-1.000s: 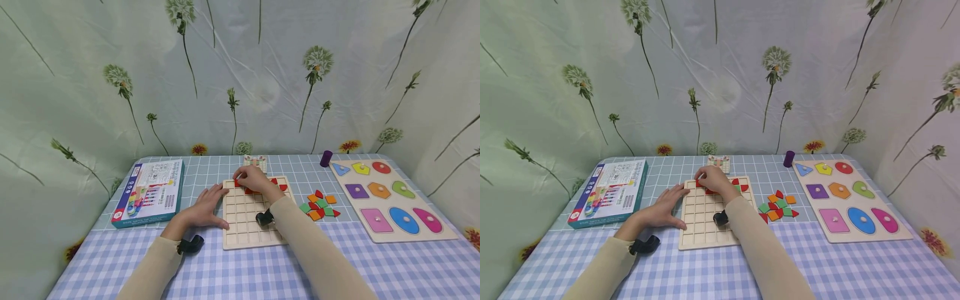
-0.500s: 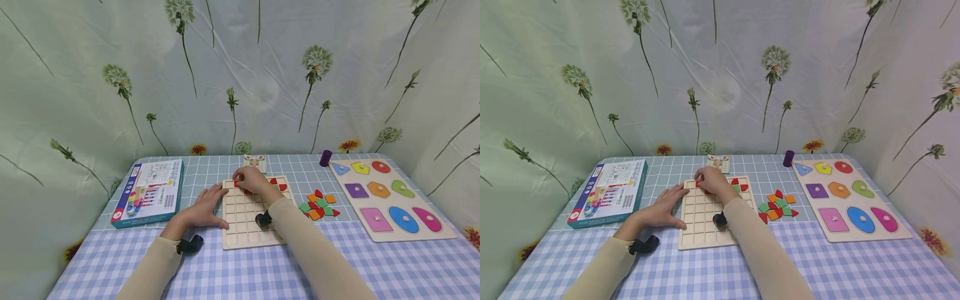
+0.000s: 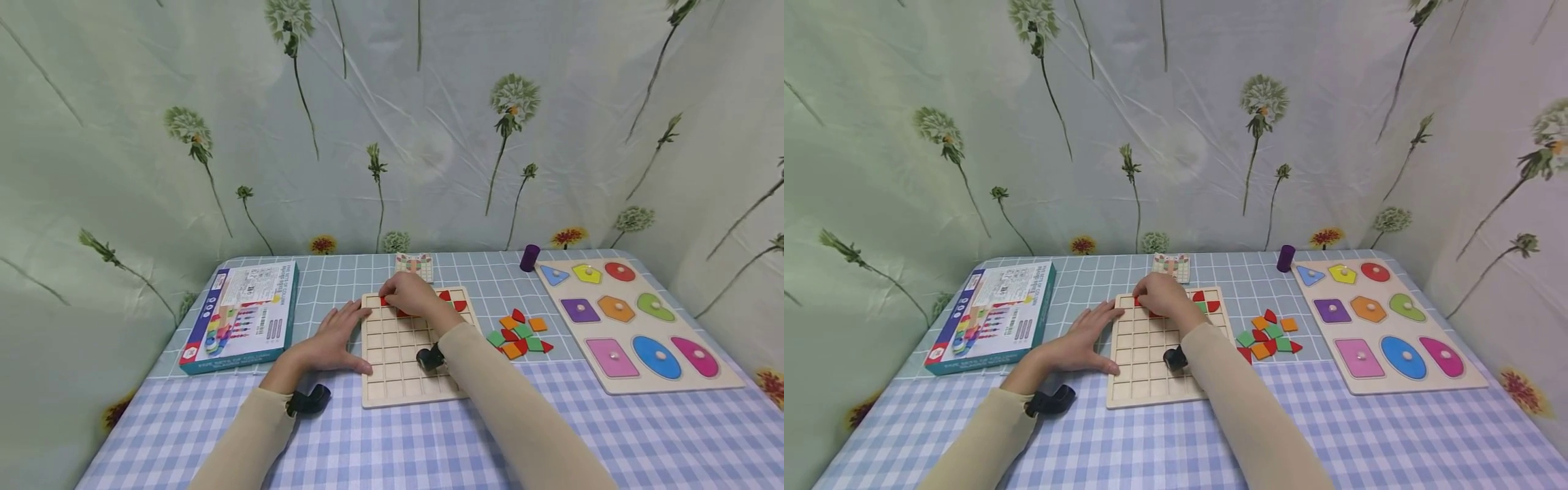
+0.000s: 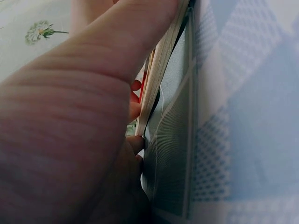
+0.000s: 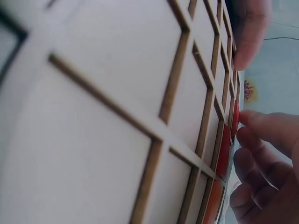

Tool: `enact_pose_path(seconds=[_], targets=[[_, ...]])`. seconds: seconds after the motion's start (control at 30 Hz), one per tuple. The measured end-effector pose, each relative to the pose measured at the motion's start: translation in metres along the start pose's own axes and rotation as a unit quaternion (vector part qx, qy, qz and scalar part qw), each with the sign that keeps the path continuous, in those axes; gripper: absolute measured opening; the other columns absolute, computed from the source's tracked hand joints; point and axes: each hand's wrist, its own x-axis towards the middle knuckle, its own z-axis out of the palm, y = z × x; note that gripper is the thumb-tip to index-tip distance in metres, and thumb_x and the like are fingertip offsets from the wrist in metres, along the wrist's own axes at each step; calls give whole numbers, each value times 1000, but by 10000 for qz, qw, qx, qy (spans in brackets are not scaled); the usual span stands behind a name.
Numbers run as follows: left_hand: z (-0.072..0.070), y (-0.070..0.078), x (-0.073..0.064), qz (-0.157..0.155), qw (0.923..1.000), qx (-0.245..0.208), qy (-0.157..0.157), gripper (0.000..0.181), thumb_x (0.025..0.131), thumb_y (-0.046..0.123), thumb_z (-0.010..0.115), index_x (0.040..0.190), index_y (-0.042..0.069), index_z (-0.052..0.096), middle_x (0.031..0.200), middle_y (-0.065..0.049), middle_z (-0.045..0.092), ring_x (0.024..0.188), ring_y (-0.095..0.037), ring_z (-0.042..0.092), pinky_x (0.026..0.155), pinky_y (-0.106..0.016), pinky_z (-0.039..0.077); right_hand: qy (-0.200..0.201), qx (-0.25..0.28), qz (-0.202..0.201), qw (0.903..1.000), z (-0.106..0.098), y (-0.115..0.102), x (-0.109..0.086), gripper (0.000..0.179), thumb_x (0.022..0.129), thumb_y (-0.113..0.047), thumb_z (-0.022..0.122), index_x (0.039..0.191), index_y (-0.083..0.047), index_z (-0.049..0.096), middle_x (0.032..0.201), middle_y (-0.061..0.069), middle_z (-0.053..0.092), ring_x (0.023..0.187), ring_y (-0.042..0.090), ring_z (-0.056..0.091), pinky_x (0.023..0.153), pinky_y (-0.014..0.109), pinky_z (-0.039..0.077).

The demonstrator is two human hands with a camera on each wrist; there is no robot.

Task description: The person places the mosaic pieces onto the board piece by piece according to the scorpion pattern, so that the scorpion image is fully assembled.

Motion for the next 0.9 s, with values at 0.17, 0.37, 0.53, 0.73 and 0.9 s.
enact_pose_path(seconds=[0.17, 0.37, 0.53, 0.73, 0.9], targets=[[1, -1, 0, 2, 10000, 15, 46, 114, 72, 55, 85, 157, 7, 26, 168, -19, 12, 156, -39, 5, 124, -63, 2, -65, -64, -8, 10000, -2, -3, -2, 25, 100, -12, 57, 118, -13, 75, 123, 4, 73, 123, 23, 63, 104, 40, 52], [1, -1, 0, 19, 10000, 20, 42, 114, 72, 55, 84, 157, 7, 26, 168, -19, 12, 156, -39, 5, 124, -63, 2, -84, -126, 4, 9999, -3, -3, -5, 28, 100, -9, 55, 121, -12, 74, 129, 5, 70, 129, 23, 60, 109, 41, 49], [1, 0, 1, 22, 10000, 21, 15, 114, 72, 55, 84, 157, 7, 26, 168, -19, 12, 156, -39, 5, 125, -62, 2, -124, -106, -76, 9998, -6, -4, -9, 29, 100, -9, 55, 122, -10, 73, 128, 7, 70, 127, 24, 61, 107, 41, 50], [0, 0, 1, -37, 10000, 38, -9, 114, 72, 57, 84, 157, 8, 26, 168, -19, 11, 157, -38, 4, 125, -62, 1, -250, 248, -203, 9992, -13, -3, -17, 29, 101, -10, 54, 124, -9, 71, 129, 8, 70, 127, 26, 61, 106, 43, 50], [0, -1, 1, -45, 10000, 17, -33, 114, 72, 57, 83, 158, 9, 25, 168, -19, 11, 157, -39, 3, 125, -62, 0, -327, 378, -506, 9975, -21, 0, -24, 28, 102, -15, 56, 127, -10, 69, 128, 7, 70, 119, 26, 64, 100, 41, 54]])
